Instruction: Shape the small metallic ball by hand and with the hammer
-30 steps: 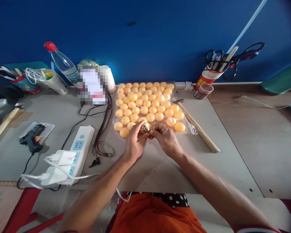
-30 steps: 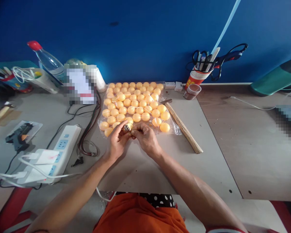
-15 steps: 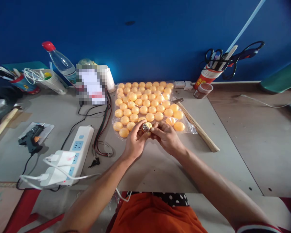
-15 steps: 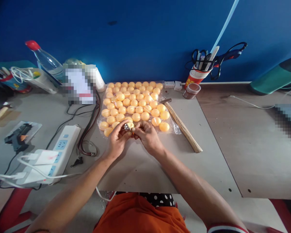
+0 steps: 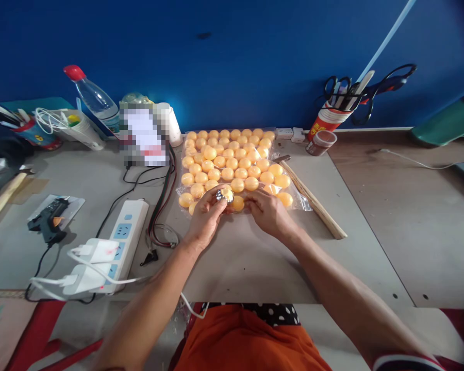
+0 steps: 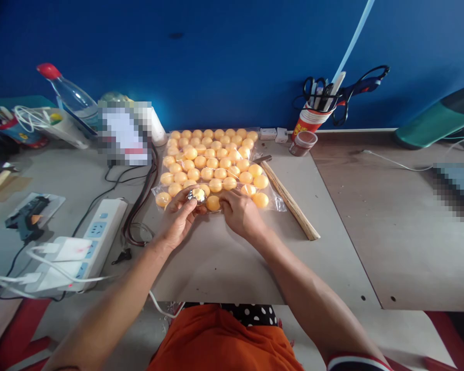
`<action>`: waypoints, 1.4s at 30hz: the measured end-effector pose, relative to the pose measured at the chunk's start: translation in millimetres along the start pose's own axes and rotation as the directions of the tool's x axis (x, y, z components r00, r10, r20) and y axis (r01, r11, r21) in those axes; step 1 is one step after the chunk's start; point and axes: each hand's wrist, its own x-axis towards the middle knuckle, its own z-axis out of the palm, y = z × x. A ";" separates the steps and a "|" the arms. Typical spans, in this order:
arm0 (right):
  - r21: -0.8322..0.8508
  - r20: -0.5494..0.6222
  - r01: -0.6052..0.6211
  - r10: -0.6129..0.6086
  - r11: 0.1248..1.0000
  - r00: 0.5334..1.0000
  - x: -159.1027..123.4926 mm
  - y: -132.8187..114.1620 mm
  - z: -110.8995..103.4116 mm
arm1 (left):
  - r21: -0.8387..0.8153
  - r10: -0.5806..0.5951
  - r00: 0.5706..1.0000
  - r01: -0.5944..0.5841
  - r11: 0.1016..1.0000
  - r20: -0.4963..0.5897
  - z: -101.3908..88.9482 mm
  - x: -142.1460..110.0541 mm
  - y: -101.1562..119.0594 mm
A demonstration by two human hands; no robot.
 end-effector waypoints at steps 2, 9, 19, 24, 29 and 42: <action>-0.058 -0.012 0.021 -0.022 0.998 1.000 -1.2 -0.1 1.1 | 0.011 0.014 1.000 -0.014 1.000 -0.007 0.2 0.4 0.1; -0.014 -0.045 -0.038 0.037 0.999 0.998 1.4 2.4 -4.6 | -0.033 -0.063 0.997 0.064 0.997 0.049 -1.0 0.5 3.1; -0.343 -0.010 0.032 -0.038 0.939 0.999 -4.7 0.6 -4.9 | 0.010 0.034 0.999 -0.034 0.999 -0.025 -9.3 5.4 0.9; -0.530 0.070 -0.012 0.058 0.848 0.996 -0.9 -3.2 -1.4 | 0.042 0.026 0.999 -0.025 0.999 -0.022 -10.1 4.5 0.2; -0.625 0.121 -0.033 0.139 0.780 0.983 4.1 -3.5 3.9 | 0.062 0.007 1.000 -0.005 0.998 -0.028 -11.2 4.0 -0.3; -0.427 -0.044 -0.001 -0.020 0.904 0.999 2.8 5.9 4.1 | -0.072 -0.065 0.998 0.066 0.995 0.017 -7.7 1.3 3.4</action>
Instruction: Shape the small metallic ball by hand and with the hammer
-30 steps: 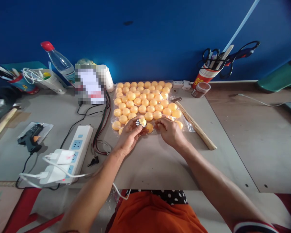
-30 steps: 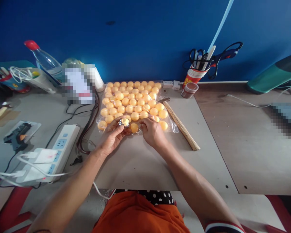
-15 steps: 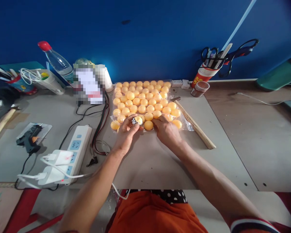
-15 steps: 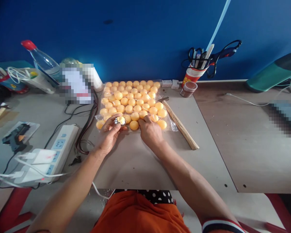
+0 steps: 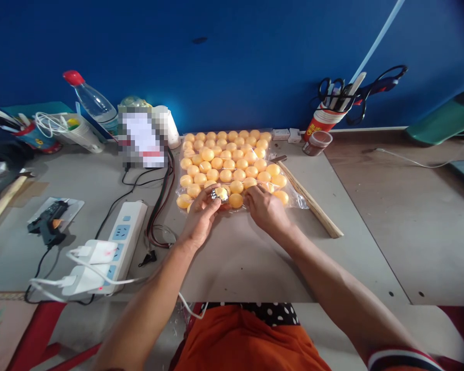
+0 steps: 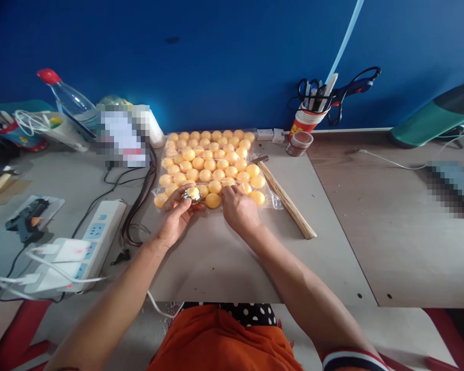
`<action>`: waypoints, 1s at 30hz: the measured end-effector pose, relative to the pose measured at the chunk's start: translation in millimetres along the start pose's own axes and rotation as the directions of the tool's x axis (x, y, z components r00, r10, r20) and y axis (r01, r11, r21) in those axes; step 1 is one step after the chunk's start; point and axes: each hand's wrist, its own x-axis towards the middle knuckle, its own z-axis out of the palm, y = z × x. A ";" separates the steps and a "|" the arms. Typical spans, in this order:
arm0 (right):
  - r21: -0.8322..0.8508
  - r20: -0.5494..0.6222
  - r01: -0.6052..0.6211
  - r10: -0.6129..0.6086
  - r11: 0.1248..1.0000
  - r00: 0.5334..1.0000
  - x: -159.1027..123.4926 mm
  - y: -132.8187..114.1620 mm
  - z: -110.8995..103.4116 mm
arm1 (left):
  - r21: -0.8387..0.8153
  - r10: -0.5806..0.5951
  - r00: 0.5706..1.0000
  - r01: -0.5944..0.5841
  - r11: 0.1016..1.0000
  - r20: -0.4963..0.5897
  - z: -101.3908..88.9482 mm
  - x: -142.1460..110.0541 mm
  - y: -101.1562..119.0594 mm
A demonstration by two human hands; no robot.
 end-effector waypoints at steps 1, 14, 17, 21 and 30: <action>0.088 -0.046 0.009 -0.005 0.996 0.999 -0.3 0.6 -1.0 | -0.015 -0.008 1.000 0.008 1.000 0.015 0.5 -0.3 0.2; 0.842 0.127 -0.249 0.273 0.478 0.954 1.2 -14.8 -15.9 | -0.047 -0.117 0.977 0.128 0.991 0.177 3.3 -5.2 9.3; 0.911 0.158 -0.261 0.314 0.320 0.936 3.1 -14.2 -15.9 | -0.064 -0.145 0.971 0.159 0.985 0.188 3.9 -6.5 11.8; 0.957 0.190 -0.247 0.311 0.153 0.931 3.5 -11.1 -15.6 | -0.105 -0.152 0.968 0.175 0.979 0.200 4.0 -5.6 11.8; 0.945 0.311 -0.326 0.214 0.038 0.926 2.6 -11.2 -15.0 | -0.220 -0.187 0.973 0.214 0.952 0.139 3.3 -2.2 10.4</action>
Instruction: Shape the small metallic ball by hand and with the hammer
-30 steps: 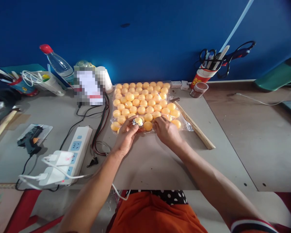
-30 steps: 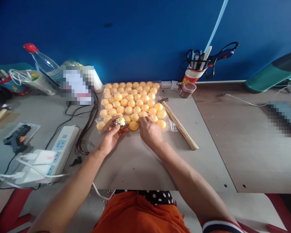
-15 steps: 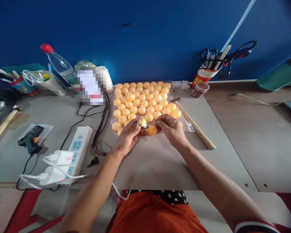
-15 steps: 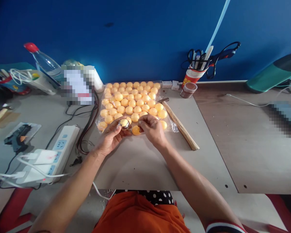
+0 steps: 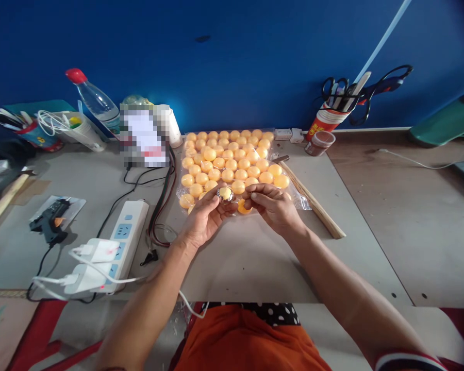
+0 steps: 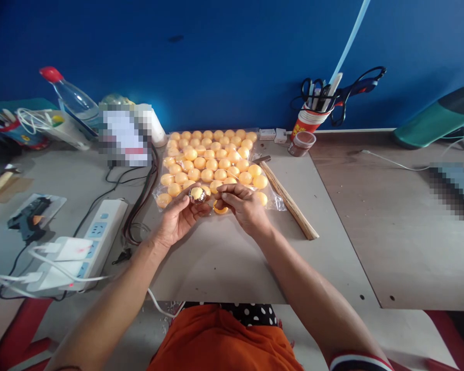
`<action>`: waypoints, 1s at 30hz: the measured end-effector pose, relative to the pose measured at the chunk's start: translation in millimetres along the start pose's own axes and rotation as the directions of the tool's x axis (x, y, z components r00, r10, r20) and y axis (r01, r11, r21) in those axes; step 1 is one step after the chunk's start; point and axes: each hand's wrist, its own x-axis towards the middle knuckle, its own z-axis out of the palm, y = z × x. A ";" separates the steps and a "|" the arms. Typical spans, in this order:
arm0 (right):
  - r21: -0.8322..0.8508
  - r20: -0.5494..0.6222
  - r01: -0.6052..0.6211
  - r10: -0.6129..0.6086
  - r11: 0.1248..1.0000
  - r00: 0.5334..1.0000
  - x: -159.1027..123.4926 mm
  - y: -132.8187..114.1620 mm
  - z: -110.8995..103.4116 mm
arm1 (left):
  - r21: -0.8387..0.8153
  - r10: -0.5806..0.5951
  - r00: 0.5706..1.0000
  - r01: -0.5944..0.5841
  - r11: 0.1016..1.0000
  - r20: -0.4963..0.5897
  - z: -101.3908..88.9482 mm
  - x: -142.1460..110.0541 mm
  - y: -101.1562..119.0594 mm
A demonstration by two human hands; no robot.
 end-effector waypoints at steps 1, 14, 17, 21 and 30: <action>-0.001 0.017 -0.007 0.007 1.000 1.000 -0.1 0.2 0.3 | 0.004 0.000 1.000 0.000 1.000 -0.002 -0.1 0.1 0.3; -0.059 0.104 -0.005 0.011 0.998 0.995 -2.9 0.4 0.7 | 0.031 0.037 0.999 -0.037 0.999 0.004 -0.3 0.7 -2.7; -0.069 0.109 0.013 -0.006 0.998 0.994 -3.0 1.6 0.1 | 0.008 0.027 1.000 -0.027 1.000 -0.004 -1.5 1.6 -4.0; -0.091 0.130 0.022 -0.010 0.996 0.991 -3.6 2.3 -1.2 | 0.028 0.029 1.000 -0.029 0.999 -0.012 -2.4 2.0 -4.1; -0.113 0.155 0.035 -0.017 0.993 0.988 -5.2 -1.3 2.5 | 0.075 -0.002 1.000 0.002 0.997 0.005 0.8 -1.6 -1.1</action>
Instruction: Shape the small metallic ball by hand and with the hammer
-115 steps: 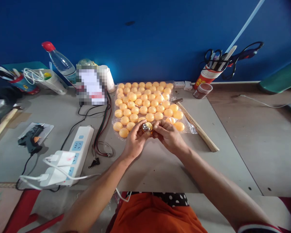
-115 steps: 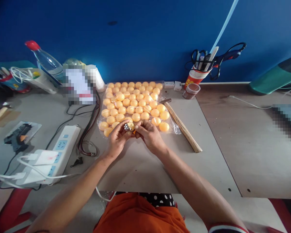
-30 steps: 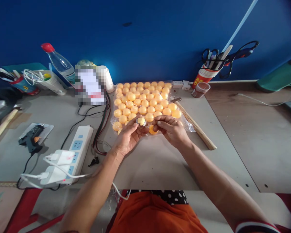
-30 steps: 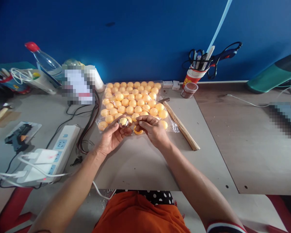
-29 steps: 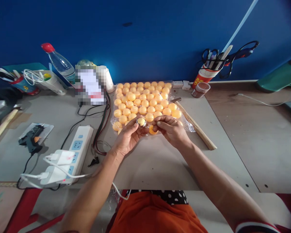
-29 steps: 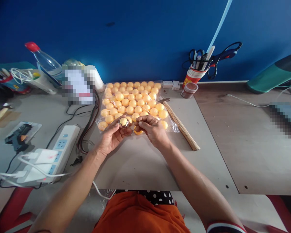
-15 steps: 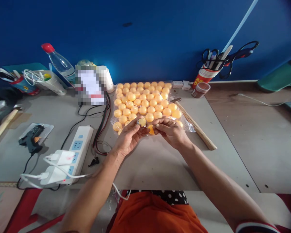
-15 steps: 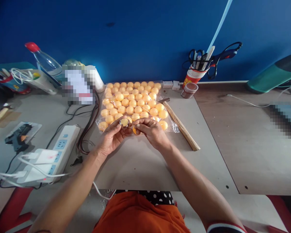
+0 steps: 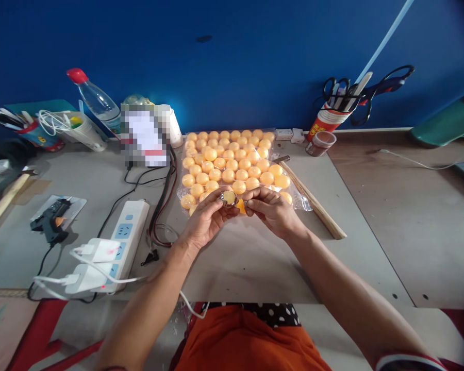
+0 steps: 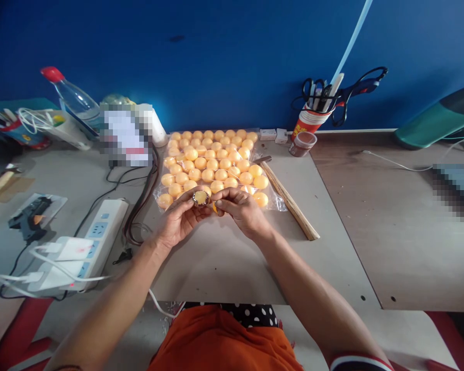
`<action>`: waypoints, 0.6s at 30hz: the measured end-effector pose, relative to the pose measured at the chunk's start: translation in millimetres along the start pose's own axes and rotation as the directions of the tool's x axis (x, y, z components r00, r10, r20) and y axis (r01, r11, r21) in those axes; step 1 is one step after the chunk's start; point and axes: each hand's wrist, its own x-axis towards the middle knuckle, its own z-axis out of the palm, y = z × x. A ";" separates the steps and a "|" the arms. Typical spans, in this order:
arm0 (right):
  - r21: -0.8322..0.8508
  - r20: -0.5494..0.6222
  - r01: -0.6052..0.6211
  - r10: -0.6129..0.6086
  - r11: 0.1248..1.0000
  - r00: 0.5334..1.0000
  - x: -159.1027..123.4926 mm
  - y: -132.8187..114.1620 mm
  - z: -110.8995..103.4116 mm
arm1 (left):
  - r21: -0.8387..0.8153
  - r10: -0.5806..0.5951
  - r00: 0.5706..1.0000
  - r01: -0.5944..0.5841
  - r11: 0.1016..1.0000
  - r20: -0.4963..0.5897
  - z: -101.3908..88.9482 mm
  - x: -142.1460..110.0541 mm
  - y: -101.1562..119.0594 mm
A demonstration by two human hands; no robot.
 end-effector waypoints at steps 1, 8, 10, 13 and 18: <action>0.003 -0.002 0.001 -0.001 1.000 1.000 0.0 -0.1 0.2 | 0.002 0.001 1.000 -0.001 1.000 0.001 0.6 -0.6 0.0; -0.007 -0.007 -0.001 0.001 1.000 1.000 -0.2 -1.3 2.1 | 0.025 0.087 0.996 -0.087 0.996 0.009 3.6 -2.1 -1.1; -0.009 -0.029 0.003 -0.003 1.000 1.000 0.3 -0.4 1.9 | 0.026 0.088 0.996 -0.088 0.996 0.008 4.1 -2.1 -1.0; -0.008 -0.101 0.027 -0.028 1.000 0.995 1.2 1.7 0.8 | 0.010 0.064 0.998 -0.064 0.998 0.017 4.6 -2.3 -0.8; 0.011 -0.199 0.094 -0.090 0.996 0.976 1.7 4.6 -0.3 | 0.004 0.044 0.999 -0.044 0.999 0.016 4.7 -2.4 -1.5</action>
